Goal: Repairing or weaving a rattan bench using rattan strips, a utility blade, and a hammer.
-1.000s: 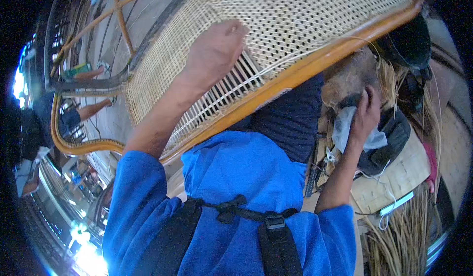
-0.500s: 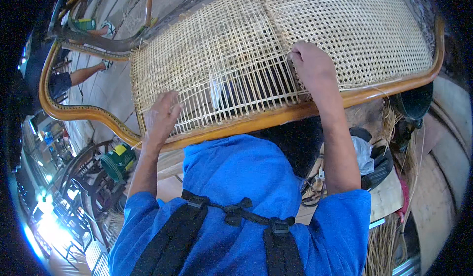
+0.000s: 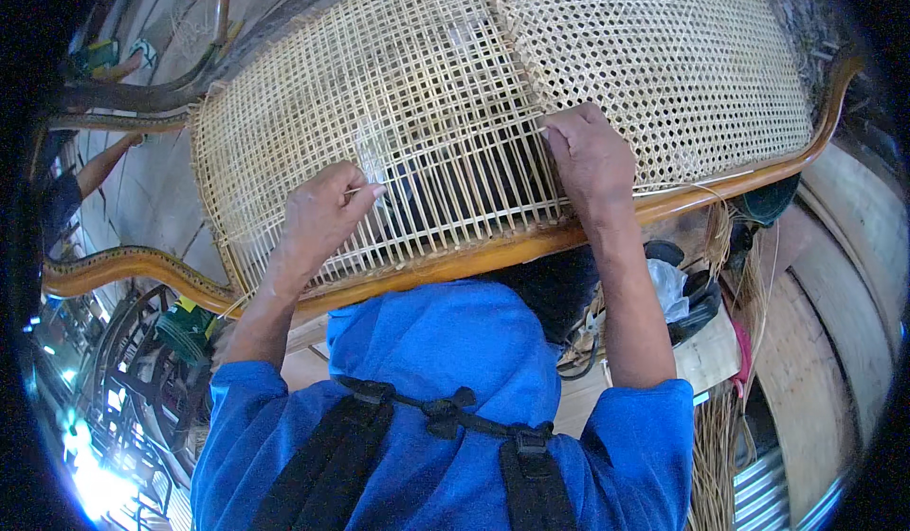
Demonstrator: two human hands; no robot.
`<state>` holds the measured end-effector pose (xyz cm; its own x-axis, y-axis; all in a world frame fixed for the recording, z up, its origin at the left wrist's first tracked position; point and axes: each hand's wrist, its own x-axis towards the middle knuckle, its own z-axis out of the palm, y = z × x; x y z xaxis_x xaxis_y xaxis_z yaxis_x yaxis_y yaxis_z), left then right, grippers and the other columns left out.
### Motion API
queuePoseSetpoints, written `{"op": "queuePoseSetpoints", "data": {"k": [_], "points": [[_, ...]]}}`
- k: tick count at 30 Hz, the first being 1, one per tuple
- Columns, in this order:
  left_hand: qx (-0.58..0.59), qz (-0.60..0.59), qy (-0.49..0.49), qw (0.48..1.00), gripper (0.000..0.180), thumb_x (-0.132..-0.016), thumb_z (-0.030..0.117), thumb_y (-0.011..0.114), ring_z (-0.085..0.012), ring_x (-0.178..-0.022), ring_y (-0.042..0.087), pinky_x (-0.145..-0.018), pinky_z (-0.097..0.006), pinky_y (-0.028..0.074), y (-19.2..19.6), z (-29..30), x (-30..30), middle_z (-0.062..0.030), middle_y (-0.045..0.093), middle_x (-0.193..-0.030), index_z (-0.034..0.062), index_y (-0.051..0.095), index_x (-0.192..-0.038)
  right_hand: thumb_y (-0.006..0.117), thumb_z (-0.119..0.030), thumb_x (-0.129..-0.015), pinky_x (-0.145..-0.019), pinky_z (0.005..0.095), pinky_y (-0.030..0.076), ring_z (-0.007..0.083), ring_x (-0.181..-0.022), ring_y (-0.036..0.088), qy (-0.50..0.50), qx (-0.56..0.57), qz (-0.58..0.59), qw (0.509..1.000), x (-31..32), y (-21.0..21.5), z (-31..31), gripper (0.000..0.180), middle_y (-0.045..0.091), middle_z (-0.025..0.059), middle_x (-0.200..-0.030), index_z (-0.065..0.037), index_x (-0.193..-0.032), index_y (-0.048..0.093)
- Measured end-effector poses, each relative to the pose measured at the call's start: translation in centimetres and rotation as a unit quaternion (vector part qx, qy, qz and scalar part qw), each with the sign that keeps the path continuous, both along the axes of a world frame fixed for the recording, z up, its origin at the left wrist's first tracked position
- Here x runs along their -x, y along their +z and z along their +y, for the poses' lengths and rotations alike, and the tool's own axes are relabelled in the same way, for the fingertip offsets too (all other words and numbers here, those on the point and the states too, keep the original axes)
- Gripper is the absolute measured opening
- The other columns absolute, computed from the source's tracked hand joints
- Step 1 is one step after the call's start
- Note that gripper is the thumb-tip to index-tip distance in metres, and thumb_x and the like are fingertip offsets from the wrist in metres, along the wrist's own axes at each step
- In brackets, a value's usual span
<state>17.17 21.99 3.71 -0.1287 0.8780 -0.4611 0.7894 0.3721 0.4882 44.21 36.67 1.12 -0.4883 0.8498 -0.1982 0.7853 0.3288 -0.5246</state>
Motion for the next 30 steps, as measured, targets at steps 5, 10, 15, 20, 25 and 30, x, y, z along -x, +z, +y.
{"op": "queuePoseSetpoints", "data": {"k": [5, 10, 15, 20, 25, 30], "points": [[-0.042, -0.02, 0.038, 0.998, 0.035, -0.076, 0.039, 0.069, -0.0239, -0.059, 0.056, -0.051, -0.036, 0.044, -0.8, -0.5, -0.1, -0.007, 0.054, -0.067, 0.0074, 0.055, -0.07, 0.064, -0.015, -0.081, -0.065, 0.0325, 0.05, 0.0252, -0.073, 0.062, -0.038, 0.119, 0.05, 0.991, 0.3, 0.9, 0.9, 0.015, 0.061, 0.0084, -0.084, -0.012, -0.095, 0.064], [-0.086, -0.03, 0.052, 0.994, 0.03, -0.073, 0.03, 0.073, -0.0207, -0.052, 0.052, -0.047, -0.033, 0.042, -1.7, -0.8, -0.2, -0.0048, 0.05, -0.061, 0.0081, 0.054, -0.068, 0.068, -0.01, -0.077, -0.065, 0.0275, 0.049, 0.0202, -0.073, 0.062, 0.009, 0.076, 0.072, 0.995, 0.2, 0.7, 1.1, 0.013, 0.063, 0.0079, -0.081, -0.008, -0.09, 0.064], [-0.096, -0.058, 0.069, 0.991, 0.025, -0.075, 0.024, 0.071, -0.0217, -0.053, 0.054, -0.047, -0.033, 0.043, -2.1, -1.0, 0.4, -0.0057, 0.052, -0.061, 0.0071, 0.057, -0.065, 0.068, -0.008, -0.077, -0.064, 0.0275, 0.048, 0.0191, -0.072, 0.062, 0.005, 0.091, 0.082, 0.992, 0.8, 0.9, 1.5, 0.012, 0.063, 0.0075, -0.08, -0.007, -0.088, 0.065], [-0.027, -0.078, 0.04, 0.996, 0.024, -0.078, 0.019, 0.068, -0.0232, -0.05, 0.051, -0.047, -0.035, 0.041, -0.7, -0.2, 1.3, -0.0077, 0.05, -0.059, 0.0047, 0.056, -0.063, 0.069, -0.009, -0.075, -0.062, 0.0272, 0.047, 0.0189, -0.069, 0.059, -0.019, 0.137, 0.037, 0.99, 0.9, 0.8, 1.7, 0.012, 0.062, 0.0069, -0.079, -0.007, -0.085, 0.064], [0.013, -0.06, 0.077, 0.995, 0.028, -0.079, 0.016, 0.066, -0.0232, -0.048, 0.045, -0.047, -0.036, 0.037, 0.0, -0.4, 2.1, -0.0101, 0.045, -0.056, 0.0014, 0.05, -0.061, 0.071, -0.011, -0.074, -0.062, 0.0275, 0.047, 0.0192, -0.069, 0.058, -0.054, 0.148, -0.007, 0.987, 1.4, 1.1, 1.7, 0.013, 0.061, 0.0066, -0.079, -0.007, -0.084, 0.063], [0.046, -0.134, 0.107, 0.984, 0.031, -0.079, 0.014, 0.066, -0.0157, -0.048, 0.037, -0.046, -0.032, 0.031, -0.9, -1.1, 3.2, -0.0077, 0.039, -0.055, -0.0001, 0.046, -0.06, 0.068, -0.008, -0.077, -0.065, 0.0255, 0.046, 0.0127, -0.07, 0.057, -0.088, 0.264, 0.081, 0.957, 0.0, 0.5, 2.8, 0.012, 0.061, 0.0034, -0.08, -0.005, -0.087, 0.062]]}}
